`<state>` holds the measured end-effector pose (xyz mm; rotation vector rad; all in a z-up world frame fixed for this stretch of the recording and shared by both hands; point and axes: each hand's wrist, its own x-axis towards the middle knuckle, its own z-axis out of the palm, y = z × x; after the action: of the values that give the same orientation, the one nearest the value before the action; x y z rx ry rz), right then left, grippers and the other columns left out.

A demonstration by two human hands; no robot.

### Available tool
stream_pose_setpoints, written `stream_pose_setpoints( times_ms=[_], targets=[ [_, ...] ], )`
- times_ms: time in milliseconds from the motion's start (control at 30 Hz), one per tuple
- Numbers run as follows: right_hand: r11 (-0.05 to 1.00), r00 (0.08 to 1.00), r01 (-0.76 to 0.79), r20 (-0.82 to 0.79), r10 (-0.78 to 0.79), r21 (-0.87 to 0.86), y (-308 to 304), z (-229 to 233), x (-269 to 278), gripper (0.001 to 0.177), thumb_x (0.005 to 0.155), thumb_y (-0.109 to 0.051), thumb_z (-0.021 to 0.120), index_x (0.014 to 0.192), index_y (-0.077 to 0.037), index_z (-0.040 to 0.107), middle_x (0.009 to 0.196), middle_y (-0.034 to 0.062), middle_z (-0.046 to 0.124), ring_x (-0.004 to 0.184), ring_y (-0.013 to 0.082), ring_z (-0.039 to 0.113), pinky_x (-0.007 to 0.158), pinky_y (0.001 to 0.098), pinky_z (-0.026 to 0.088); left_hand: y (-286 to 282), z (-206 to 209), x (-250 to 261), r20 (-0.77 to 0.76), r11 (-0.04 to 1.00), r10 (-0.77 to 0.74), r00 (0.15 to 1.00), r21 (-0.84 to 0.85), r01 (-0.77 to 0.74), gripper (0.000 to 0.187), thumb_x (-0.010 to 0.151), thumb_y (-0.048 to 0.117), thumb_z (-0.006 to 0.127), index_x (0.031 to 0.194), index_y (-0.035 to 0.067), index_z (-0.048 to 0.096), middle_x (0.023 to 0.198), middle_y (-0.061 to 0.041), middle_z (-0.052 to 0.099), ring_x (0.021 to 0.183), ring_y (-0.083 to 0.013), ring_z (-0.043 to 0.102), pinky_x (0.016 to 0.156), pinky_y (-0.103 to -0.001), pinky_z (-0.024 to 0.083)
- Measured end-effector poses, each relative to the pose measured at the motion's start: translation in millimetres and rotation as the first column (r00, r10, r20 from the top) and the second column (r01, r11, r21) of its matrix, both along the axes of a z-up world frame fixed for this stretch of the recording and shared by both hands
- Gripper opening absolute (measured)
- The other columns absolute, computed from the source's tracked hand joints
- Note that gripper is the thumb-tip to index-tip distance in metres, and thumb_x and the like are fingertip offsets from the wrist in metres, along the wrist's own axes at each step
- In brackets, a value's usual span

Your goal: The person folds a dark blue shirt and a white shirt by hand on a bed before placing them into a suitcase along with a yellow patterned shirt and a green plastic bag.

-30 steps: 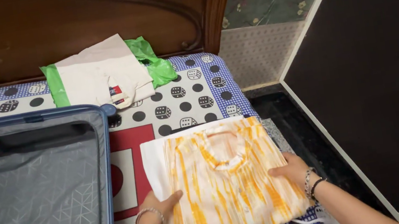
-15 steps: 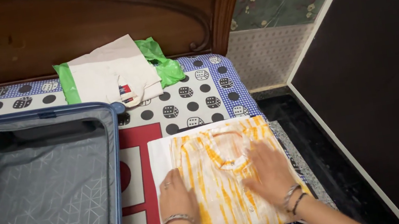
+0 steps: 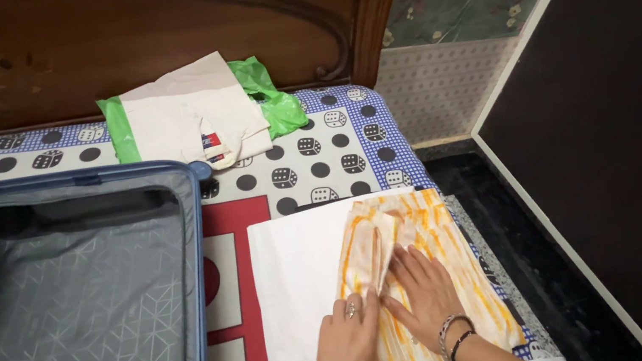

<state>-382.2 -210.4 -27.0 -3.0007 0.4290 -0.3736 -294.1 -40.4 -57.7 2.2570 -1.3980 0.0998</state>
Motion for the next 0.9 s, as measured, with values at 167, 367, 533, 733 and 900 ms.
stream_pose_setpoints(
  times_ms=[167, 367, 533, 733, 900],
  targets=[
    [1.0, 1.0, 0.005, -0.023, -0.005, 0.016, -1.7, -0.6, -1.0, 0.074, 0.095, -0.054, 0.05, 0.152, -0.008, 0.036, 0.163, 0.0123, 0.028, 0.15, 0.0324, 0.02, 0.119, 0.0512, 0.015, 0.6, 40.9, 3.8, -0.217, 0.927, 0.34, 0.915, -0.086, -0.364, 0.073, 0.076, 0.01, 0.074, 0.143, 0.004, 0.045, 0.13, -0.018, 0.058, 0.117, -0.0392, 0.057, 0.079, -0.043, 0.056],
    [0.981, 0.991, -0.018, 0.137, -0.009, 0.192, -12.8, -9.4, -18.3, 0.076, 0.093, -0.049, 0.06, 0.149, -0.001, 0.04, 0.158, 0.0186, 0.036, 0.147, 0.0353, 0.031, 0.118, 0.0466, 0.023, 21.9, 57.0, 37.9, -0.799, 0.795, 0.499, 0.337, 0.266, -0.545, 0.057, 0.08, 0.017, 0.084, 0.127, 0.001, 0.057, 0.115, -0.017, 0.07, 0.104, -0.0343, 0.07, 0.089, -0.039, 0.056],
    [0.901, 0.916, 0.163, 0.278, -0.289, 0.401, -1.6, -38.5, -71.0, 0.049, 0.085, -0.041, 0.071, 0.112, -0.001, 0.066, 0.116, 0.015, 0.068, 0.111, 0.0324, 0.065, 0.096, 0.0412, 0.052, -5.9, 26.8, 73.1, -0.978, 0.822, -0.115, -0.173, 0.004, -0.569, 0.048, 0.074, 0.002, 0.076, 0.12, -0.003, 0.063, 0.106, -0.022, 0.075, 0.089, -0.033, 0.075, 0.073, -0.044, 0.063],
    [-0.203, 0.971, 0.136, -0.171, -0.166, 0.97, -22.6, -105.0, -109.6, 0.072, 0.096, -0.045, 0.038, 0.107, 0.023, 0.056, 0.1, 0.0377, 0.056, 0.086, 0.0414, 0.056, 0.08, 0.047, 0.043, -47.6, 74.6, 87.1, -0.998, 0.84, -0.061, -0.025, -0.038, -0.541, 0.048, 0.075, -0.004, 0.075, 0.12, -0.006, 0.057, 0.106, -0.023, 0.071, 0.088, -0.0347, 0.073, 0.073, -0.047, 0.062],
    [-0.718, 0.751, -0.591, 0.577, -0.321, 0.369, 1.7, -12.9, -91.9, 0.076, 0.102, -0.069, 0.043, 0.14, -0.004, 0.051, 0.144, 0.0304, 0.058, 0.128, 0.0516, 0.058, 0.103, 0.067, 0.047, -48.9, 95.7, 93.5, -0.973, 0.874, 0.229, 0.026, 0.194, -0.445, 0.049, 0.083, 0.001, 0.077, 0.127, -0.002, 0.055, 0.111, -0.022, 0.068, 0.095, -0.0331, 0.068, 0.071, -0.046, 0.057]
  ],
)
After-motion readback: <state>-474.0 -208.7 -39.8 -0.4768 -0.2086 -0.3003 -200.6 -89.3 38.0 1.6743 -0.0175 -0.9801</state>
